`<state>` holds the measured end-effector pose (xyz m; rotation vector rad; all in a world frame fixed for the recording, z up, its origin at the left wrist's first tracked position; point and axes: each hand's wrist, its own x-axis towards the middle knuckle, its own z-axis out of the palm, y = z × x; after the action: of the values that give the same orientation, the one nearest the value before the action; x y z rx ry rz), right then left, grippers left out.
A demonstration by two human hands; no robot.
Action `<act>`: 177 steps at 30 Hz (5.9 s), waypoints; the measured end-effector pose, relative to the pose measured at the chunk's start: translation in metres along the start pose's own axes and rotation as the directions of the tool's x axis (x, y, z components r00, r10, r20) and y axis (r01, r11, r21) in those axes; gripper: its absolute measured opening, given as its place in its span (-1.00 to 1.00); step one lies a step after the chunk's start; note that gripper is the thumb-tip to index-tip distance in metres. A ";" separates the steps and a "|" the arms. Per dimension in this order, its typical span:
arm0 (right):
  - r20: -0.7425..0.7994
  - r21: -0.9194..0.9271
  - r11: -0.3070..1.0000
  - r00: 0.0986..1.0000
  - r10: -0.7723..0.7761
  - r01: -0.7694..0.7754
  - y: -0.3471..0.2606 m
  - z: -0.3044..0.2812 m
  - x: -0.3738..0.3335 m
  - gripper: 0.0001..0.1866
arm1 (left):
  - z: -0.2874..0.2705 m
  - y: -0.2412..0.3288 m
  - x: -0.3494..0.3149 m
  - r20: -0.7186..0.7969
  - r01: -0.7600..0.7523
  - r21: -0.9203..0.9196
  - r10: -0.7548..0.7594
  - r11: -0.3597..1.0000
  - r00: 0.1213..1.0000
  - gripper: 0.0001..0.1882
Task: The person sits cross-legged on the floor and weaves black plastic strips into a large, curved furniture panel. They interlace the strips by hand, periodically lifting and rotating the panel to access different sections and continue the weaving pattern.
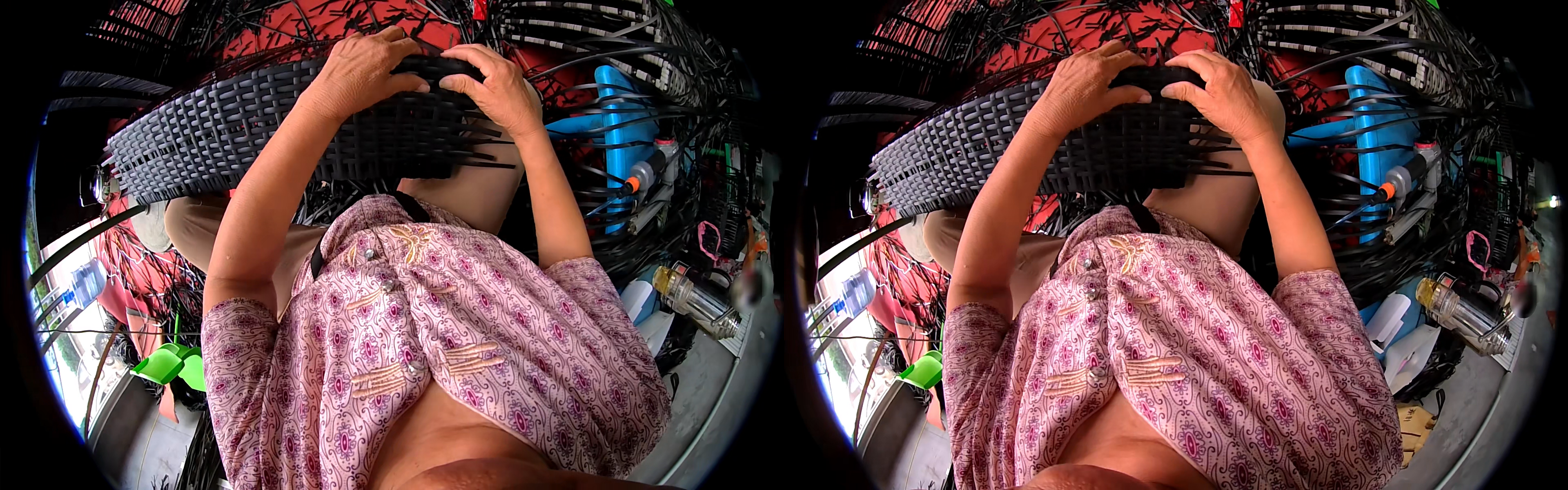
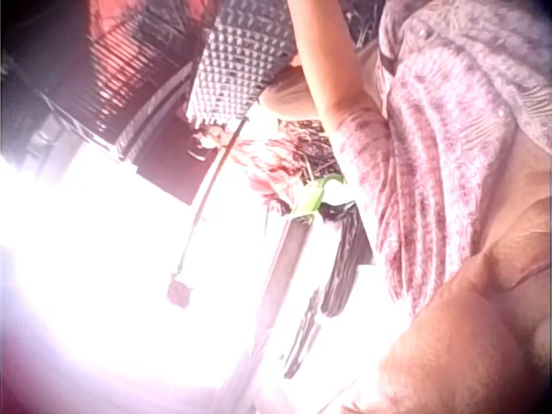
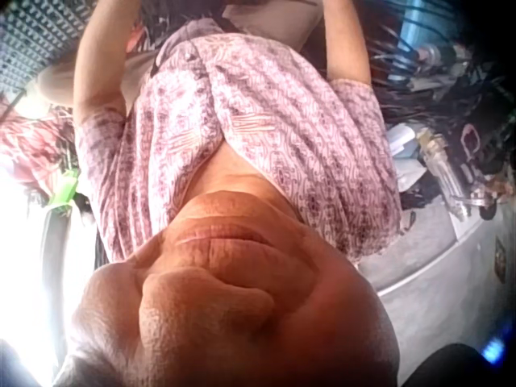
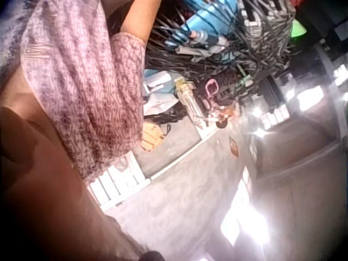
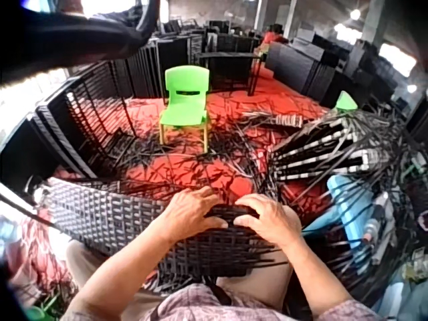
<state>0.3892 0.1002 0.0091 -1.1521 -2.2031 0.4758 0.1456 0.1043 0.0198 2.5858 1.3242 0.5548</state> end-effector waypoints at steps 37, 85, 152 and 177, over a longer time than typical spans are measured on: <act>0.038 -0.078 0.970 0.973 -0.228 0.231 -0.135 0.156 0.116 -0.52 | -0.088 -0.157 -0.145 -0.180 0.171 0.169 -0.140 0.971 0.974 -0.50; -0.024 0.058 0.971 0.973 -0.229 0.230 -0.099 0.098 0.101 -0.52 | -0.090 -0.146 -0.121 -0.145 0.078 0.138 -0.057 0.987 0.988 -0.25; 0.043 -0.172 0.985 0.999 -0.010 0.018 -0.023 0.017 0.004 -0.29 | 0.048 0.026 -0.126 -0.501 0.079 0.198 0.031 0.977 0.865 -0.58; -0.035 -0.379 0.909 0.979 -0.202 0.174 -0.085 0.035 0.044 -0.28 | -0.008 -0.034 -0.186 -0.530 0.110 -0.057 -0.124 0.992 0.839 -0.68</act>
<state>0.2947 0.0880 0.0456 -1.1053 -2.3736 -0.0758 0.0181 -0.0271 -0.0290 2.3912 1.5962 1.3313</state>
